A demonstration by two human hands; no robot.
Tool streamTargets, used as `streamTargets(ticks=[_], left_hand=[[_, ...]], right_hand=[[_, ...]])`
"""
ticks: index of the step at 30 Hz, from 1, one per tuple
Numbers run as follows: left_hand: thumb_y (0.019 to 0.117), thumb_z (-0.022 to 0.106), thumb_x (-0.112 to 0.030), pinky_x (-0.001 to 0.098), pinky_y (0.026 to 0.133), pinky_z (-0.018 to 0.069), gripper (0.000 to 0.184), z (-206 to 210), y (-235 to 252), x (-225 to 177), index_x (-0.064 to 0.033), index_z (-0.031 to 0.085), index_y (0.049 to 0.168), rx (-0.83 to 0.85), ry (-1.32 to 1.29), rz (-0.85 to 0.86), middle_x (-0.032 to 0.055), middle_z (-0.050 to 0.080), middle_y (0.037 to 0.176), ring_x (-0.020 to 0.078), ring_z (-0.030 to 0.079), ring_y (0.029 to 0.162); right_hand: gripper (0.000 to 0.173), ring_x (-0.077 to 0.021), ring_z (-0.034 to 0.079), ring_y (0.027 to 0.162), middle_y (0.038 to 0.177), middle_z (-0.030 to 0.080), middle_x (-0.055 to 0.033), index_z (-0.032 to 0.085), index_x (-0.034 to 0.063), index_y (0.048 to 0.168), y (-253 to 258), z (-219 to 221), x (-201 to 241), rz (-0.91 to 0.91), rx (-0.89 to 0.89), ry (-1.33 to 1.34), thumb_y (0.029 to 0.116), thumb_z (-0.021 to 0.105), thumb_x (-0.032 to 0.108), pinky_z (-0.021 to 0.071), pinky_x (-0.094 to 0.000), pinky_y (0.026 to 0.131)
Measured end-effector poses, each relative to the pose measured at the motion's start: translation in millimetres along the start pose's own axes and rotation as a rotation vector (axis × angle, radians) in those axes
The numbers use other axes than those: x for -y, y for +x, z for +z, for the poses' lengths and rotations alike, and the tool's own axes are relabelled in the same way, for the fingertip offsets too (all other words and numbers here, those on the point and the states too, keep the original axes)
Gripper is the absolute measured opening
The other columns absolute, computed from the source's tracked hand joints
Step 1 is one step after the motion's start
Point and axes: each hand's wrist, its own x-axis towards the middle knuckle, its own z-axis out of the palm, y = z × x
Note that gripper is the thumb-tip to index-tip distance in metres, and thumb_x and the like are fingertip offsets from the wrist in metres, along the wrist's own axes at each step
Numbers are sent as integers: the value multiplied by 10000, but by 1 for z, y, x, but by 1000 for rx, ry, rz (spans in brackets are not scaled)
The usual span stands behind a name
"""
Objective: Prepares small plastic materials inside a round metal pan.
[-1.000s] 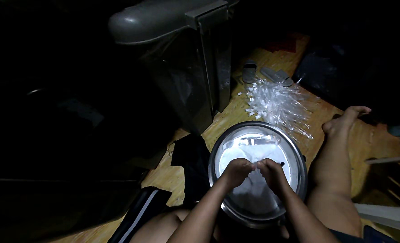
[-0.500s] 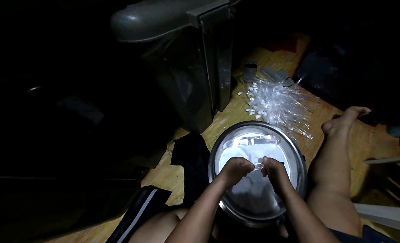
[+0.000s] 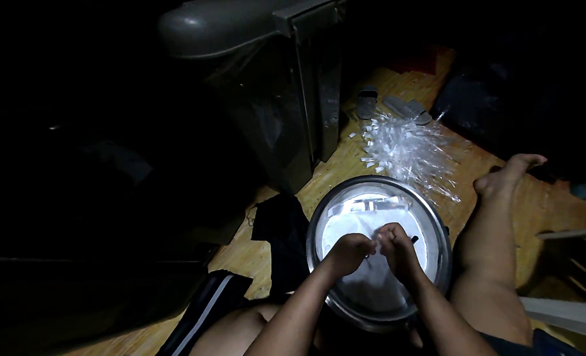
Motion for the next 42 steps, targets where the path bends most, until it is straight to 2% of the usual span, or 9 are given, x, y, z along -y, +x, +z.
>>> streamTargets(ticks=[2, 7, 14, 18, 23, 26, 31, 37, 42], left_hand=[[1059, 545, -400, 296, 811, 568, 308, -2, 0, 2, -162, 739, 1046, -20, 13, 39, -32, 715, 947, 92, 672, 848], [976, 711, -282, 296, 795, 581, 167, -7, 0, -1, -165, 758, 1085, -42, -80, 49, -22, 737, 946, 97, 686, 844], [1031, 595, -431, 282, 686, 544, 347, -4, 0, -6, -115, 736, 995, -33, -135, -37, -7, 684, 847, 108, 632, 728], [971, 694, -417, 300, 739, 569, 253, -13, -1, -5, -182, 765, 1029, -58, 18, -56, -36, 723, 883, 87, 669, 779], [929, 764, -333, 313, 763, 573, 185, -22, -10, -16, -190, 763, 1047, -91, 65, -30, -46, 732, 894, 77, 676, 806], [930, 770, -295, 286, 718, 558, 183, -20, -9, -16, -179, 750, 1070, -81, 32, -10, -43, 721, 867, 74, 656, 760], [924, 779, -302, 272, 696, 546, 187, -17, -8, -12, -178, 756, 1062, -61, -2, 34, -42, 721, 852, 68, 641, 727], [941, 758, -316, 271, 707, 551, 184, -22, -10, -18, -194, 775, 1078, -53, 22, -32, -47, 743, 884, 57, 658, 743], [1008, 640, -413, 277, 674, 519, 282, -17, -7, -12, -154, 752, 1013, -42, 0, -30, -30, 674, 821, 76, 601, 702]], right_hand=[[210, -150, 592, 614, 753, 587, -10, 570, 140, 1226, 0, 2, 1, -15, -13, -15, 1029, 599, 203, 544, -346, 553], [529, -207, 686, 771, 896, 668, -32, 470, 209, 1423, 4, -10, -2, -20, 61, 1, 953, 687, 98, 627, -408, 693], [257, -172, 637, 659, 784, 624, -25, 540, 141, 1261, 0, -4, 2, 16, 33, -14, 1023, 615, 201, 583, -366, 607], [290, -161, 630, 665, 777, 604, -5, 545, 155, 1286, 2, -3, 1, -43, -9, -35, 1010, 629, 176, 590, -369, 610], [440, -247, 710, 922, 1038, 703, -40, 520, 186, 1371, 2, -16, 7, 54, 58, 55, 972, 635, 39, 639, -458, 771], [490, -284, 710, 979, 1137, 710, -67, 512, 199, 1427, -1, -18, 16, 166, 138, 178, 974, 651, 72, 621, -503, 833], [544, -251, 712, 808, 921, 721, -99, 510, 149, 1406, 1, -14, 16, 137, 78, 152, 917, 745, 108, 619, -437, 766], [495, -246, 703, 764, 857, 701, -101, 492, 111, 1332, 5, -13, 19, 112, -3, 191, 909, 747, 78, 614, -430, 727], [351, -167, 610, 635, 741, 589, -19, 531, 115, 1232, 4, 1, 8, -13, -20, 38, 947, 726, 182, 573, -369, 597]])
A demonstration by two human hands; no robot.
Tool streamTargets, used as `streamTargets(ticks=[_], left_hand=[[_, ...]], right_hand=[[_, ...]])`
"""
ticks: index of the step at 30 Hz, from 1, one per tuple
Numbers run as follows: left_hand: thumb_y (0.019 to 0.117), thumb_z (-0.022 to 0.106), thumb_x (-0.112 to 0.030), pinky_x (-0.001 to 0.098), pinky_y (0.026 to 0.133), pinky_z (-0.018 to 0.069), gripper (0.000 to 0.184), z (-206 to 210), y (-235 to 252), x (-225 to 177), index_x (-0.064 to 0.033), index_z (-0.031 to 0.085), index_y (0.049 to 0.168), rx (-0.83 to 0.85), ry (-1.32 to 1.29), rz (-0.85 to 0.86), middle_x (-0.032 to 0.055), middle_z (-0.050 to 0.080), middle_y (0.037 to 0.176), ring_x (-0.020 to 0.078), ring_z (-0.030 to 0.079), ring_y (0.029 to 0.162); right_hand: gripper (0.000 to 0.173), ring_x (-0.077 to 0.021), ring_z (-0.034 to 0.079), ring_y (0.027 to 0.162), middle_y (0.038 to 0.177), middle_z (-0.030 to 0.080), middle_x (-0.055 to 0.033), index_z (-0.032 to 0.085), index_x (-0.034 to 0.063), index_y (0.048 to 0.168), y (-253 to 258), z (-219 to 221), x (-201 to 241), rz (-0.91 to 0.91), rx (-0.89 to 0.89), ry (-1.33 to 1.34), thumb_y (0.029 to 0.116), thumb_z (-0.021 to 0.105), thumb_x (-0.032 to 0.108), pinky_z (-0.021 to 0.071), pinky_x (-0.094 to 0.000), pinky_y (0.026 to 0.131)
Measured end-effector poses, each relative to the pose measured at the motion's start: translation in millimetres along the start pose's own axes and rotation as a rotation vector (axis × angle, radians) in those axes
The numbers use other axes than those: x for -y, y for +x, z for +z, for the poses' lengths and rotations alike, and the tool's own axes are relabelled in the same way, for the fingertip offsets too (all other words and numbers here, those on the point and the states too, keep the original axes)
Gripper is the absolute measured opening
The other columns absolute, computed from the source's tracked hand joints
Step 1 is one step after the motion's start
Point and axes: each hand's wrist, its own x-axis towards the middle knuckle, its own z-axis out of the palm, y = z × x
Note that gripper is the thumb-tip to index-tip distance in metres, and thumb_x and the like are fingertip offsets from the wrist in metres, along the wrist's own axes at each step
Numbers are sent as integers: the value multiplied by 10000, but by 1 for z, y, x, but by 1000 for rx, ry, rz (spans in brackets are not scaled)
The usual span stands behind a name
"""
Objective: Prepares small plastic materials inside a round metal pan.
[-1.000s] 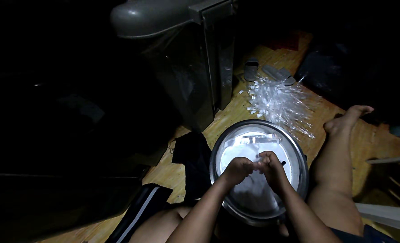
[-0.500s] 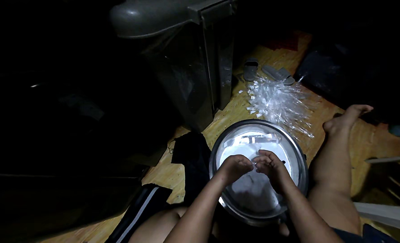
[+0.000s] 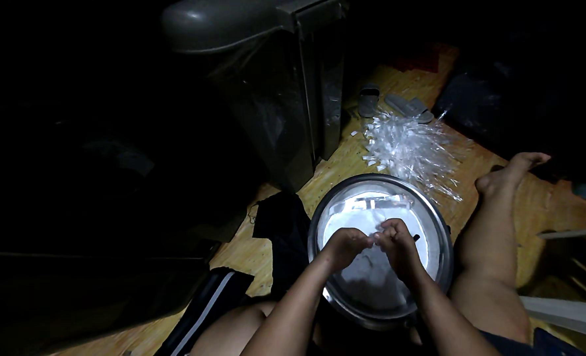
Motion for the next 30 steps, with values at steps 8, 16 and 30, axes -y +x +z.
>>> streamTargets(ticks=[8, 16, 30], left_hand=[[1005, 660, -363, 276, 738, 545, 218, -3, 2, 4, -168, 742, 1055, -36, -2, 75, -32, 699, 880, 77, 639, 771], [1034, 581, -448, 288, 768, 554, 342, -1, 3, 1, -148, 745, 1004, 16, -20, 30, -34, 713, 906, 82, 655, 800], [971, 705, -330, 288, 856, 563, 220, -7, -5, -9, -218, 747, 1156, -35, 194, 73, -52, 725, 1036, 57, 672, 911]], right_hand=[[452, -246, 703, 763, 908, 698, -76, 496, 158, 1378, 1, -6, 15, 114, 112, 62, 975, 698, 193, 626, -436, 705], [390, -202, 658, 663, 786, 643, -60, 535, 164, 1361, 0, -6, 18, 126, 53, 22, 994, 662, 195, 599, -392, 624], [530, -147, 692, 835, 975, 694, 11, 500, 132, 1414, 3, -3, 27, -227, 81, -125, 928, 685, 31, 626, -341, 728]])
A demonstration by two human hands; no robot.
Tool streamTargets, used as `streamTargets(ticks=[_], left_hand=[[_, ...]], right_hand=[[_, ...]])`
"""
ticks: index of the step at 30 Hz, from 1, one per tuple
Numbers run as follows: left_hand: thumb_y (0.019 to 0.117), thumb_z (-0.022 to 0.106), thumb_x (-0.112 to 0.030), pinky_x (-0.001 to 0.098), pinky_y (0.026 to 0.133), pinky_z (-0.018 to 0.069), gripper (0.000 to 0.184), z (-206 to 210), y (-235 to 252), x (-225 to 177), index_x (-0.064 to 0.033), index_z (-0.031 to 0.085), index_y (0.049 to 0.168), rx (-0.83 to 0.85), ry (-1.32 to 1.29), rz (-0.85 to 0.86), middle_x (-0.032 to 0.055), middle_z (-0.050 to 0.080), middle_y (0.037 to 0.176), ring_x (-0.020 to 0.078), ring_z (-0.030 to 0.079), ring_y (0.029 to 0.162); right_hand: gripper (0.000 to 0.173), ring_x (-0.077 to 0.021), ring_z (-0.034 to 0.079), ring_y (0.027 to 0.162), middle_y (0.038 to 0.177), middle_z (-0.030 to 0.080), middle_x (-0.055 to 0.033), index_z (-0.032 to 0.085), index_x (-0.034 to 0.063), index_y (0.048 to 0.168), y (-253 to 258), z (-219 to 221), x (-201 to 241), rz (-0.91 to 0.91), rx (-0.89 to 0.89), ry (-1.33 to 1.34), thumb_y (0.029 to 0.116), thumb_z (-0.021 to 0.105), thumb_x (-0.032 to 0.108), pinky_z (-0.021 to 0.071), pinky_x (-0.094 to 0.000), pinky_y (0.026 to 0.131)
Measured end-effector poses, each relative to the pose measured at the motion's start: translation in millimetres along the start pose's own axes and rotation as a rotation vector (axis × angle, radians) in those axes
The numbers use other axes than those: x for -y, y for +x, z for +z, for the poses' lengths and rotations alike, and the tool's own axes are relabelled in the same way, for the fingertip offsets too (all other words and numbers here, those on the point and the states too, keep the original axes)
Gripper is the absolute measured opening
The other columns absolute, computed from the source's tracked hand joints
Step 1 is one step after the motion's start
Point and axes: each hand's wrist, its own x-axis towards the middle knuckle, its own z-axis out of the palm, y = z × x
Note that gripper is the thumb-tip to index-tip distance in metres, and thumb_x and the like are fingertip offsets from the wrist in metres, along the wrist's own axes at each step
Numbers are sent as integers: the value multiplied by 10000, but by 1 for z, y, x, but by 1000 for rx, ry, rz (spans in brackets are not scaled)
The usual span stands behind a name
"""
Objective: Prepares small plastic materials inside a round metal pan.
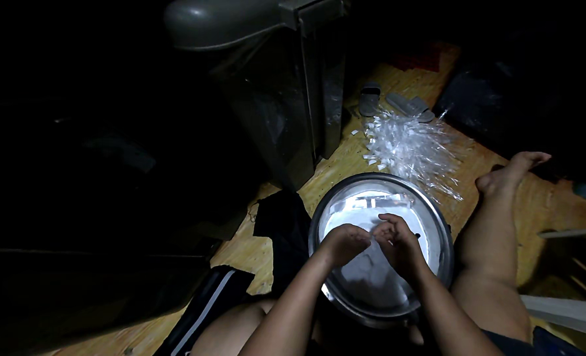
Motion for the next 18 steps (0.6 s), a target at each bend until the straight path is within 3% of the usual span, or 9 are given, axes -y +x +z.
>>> streamTargets(ticks=[4, 6, 9, 14, 18], left_hand=[[968, 708, -341, 264, 878, 556, 178, 3, 2, 6, -240, 779, 1097, -74, 1, 89, -63, 707, 1064, 47, 660, 952], [924, 768, -357, 257, 863, 559, 165, 5, 4, 8, -254, 792, 1051, -114, -34, 113, -76, 706, 1032, 44, 658, 944], [907, 784, -369, 254, 849, 562, 147, 9, 5, 12, -278, 800, 1021, -125, -52, 110, -99, 701, 1000, 38, 654, 931], [1009, 644, -354, 263, 935, 548, 201, 6, 3, 8, -295, 766, 1157, -67, 38, 73, -86, 713, 1108, 31, 663, 1011], [1014, 639, -352, 275, 964, 550, 207, 3, 3, 4, -297, 766, 1168, -94, 44, 53, -103, 731, 1143, 23, 676, 1038]], right_hand=[[711, -147, 683, 918, 1063, 662, 24, 442, 187, 1493, 1, 2, 12, 76, 15, -41, 870, 782, 143, 633, -348, 737], [754, -137, 683, 872, 1014, 662, 30, 433, 211, 1504, -1, 8, 15, 117, 14, -43, 854, 813, 182, 631, -336, 714], [651, -111, 666, 786, 925, 662, 35, 455, 169, 1479, -2, 12, 13, 73, -21, -67, 894, 732, 103, 613, -307, 685], [568, -99, 650, 773, 910, 646, 41, 490, 158, 1449, 0, 7, 13, 39, -40, -114, 920, 682, 79, 602, -293, 674], [509, -81, 653, 777, 911, 646, 56, 495, 144, 1415, 3, -9, 14, 14, -123, -217, 934, 652, 87, 604, -273, 654]])
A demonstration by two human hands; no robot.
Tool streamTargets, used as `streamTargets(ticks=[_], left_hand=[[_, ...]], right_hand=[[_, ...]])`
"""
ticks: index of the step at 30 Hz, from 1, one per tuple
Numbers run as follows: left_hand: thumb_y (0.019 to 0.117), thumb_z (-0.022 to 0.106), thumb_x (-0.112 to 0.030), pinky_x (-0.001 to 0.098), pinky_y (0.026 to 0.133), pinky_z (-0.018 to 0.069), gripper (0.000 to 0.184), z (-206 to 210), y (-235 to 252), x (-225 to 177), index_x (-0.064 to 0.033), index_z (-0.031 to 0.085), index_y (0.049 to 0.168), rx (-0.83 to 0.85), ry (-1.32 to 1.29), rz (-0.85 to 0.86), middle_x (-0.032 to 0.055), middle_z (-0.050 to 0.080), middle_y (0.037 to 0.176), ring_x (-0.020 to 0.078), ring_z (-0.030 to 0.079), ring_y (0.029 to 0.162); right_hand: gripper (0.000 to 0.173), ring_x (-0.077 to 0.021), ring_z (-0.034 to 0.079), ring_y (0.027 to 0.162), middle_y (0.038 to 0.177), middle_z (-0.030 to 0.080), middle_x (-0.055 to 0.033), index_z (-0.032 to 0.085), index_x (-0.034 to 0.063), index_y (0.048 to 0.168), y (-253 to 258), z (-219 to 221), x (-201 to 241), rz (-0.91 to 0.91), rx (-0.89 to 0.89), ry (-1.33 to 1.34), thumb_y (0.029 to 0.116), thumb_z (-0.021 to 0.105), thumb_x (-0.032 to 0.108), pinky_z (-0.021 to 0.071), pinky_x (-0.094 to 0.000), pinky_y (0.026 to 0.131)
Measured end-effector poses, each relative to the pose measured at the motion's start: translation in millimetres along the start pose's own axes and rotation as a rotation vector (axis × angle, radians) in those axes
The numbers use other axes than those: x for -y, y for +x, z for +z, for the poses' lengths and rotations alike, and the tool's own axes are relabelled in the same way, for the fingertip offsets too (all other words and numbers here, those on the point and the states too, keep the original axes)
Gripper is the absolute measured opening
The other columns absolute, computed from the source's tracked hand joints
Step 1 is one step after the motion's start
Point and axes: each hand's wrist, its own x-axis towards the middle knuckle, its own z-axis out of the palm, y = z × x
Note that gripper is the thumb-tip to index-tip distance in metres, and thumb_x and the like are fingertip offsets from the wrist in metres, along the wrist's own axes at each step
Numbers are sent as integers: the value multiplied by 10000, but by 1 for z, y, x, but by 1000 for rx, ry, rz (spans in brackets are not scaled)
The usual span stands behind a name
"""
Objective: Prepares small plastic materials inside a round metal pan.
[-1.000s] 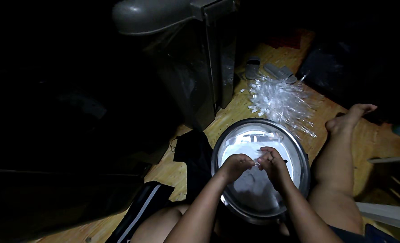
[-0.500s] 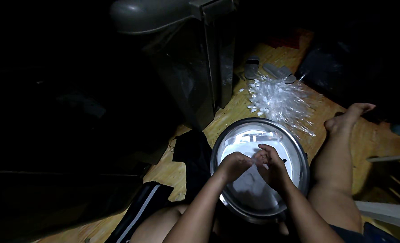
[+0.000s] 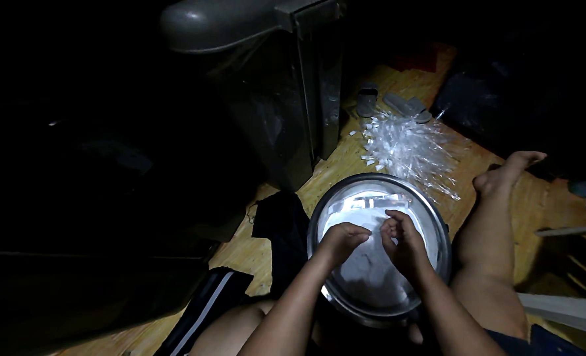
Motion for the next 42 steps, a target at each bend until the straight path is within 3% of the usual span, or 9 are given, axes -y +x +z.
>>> streamTargets(ticks=[6, 10, 15, 18, 24, 27, 32, 37, 42], left_hand=[[1012, 642, -356, 282, 966, 552, 198, 0, 3, 7, -313, 762, 1163, -28, 2, -31, -116, 729, 1146, 21, 675, 1043], [1013, 641, -344, 283, 947, 560, 190, 1, 3, 6, -324, 760, 1161, -33, -23, -29, -125, 730, 1141, 20, 680, 1025], [989, 677, -359, 302, 917, 569, 179, -1, 1, 2, -288, 768, 1126, -51, -40, -98, -106, 740, 1089, 34, 687, 980], [987, 680, -334, 323, 946, 558, 182, -8, 1, -5, -251, 769, 1123, -145, -61, -100, -76, 735, 1108, 60, 681, 1017], [1027, 625, -269, 316, 978, 551, 200, -27, -7, -21, -196, 762, 1153, -375, -31, -85, -31, 724, 1140, 77, 674, 1058], [1044, 584, -298, 328, 1006, 537, 225, -19, -3, -9, -232, 753, 1177, -260, 59, -100, -43, 717, 1167, 77, 665, 1091], [1048, 543, -339, 353, 1044, 512, 260, 5, 7, 10, -257, 740, 1196, -51, 213, -112, -42, 704, 1213, 90, 649, 1139], [1058, 516, -327, 344, 1029, 518, 269, 9, 7, 10, -254, 735, 1196, -2, 237, -119, -48, 709, 1197, 80, 657, 1115], [1061, 507, -322, 349, 996, 532, 277, 6, 8, 10, -243, 735, 1195, 25, 183, -152, -46, 723, 1154, 76, 671, 1068]], right_hand=[[161, -60, 650, 786, 934, 670, 70, 704, 200, 1059, 2, -35, -18, 175, -91, -91, 915, 745, 259, 590, -253, 657], [272, -15, 578, 655, 731, 592, 130, 663, 271, 863, -8, -46, -43, 192, -130, -330, 934, 679, 533, 527, -265, 583], [225, -121, 616, 1101, 1184, 636, 14, 686, 254, 1183, -19, -54, -65, 130, -100, -544, 978, 594, 244, 563, -327, 919], [345, -169, 598, 1182, 1321, 599, -14, 647, 276, 1289, -28, -54, -84, 202, 7, -607, 945, 620, 261, 557, -391, 956], [188, -55, 649, 1045, 1133, 687, 87, 713, 313, 1114, -46, -43, -126, 254, -14, -552, 1015, 557, 280, 569, -294, 917], [213, -46, 649, 1043, 1148, 680, 73, 678, 267, 1194, -36, -47, -101, 261, -78, -493, 1036, 540, 302, 574, -276, 902], [161, -92, 686, 743, 901, 698, 57, 629, 209, 1155, -32, -25, -72, 429, 37, -215, 1021, 588, 288, 618, -326, 648], [116, -95, 692, 769, 932, 697, 55, 643, 221, 1096, -57, 20, -91, 431, 223, -162, 1003, 610, 282, 625, -331, 677], [184, -159, 717, 755, 930, 726, -4, 614, 160, 1159, -46, 2, -92, 640, 189, -5, 997, 621, 248, 631, -380, 666]])
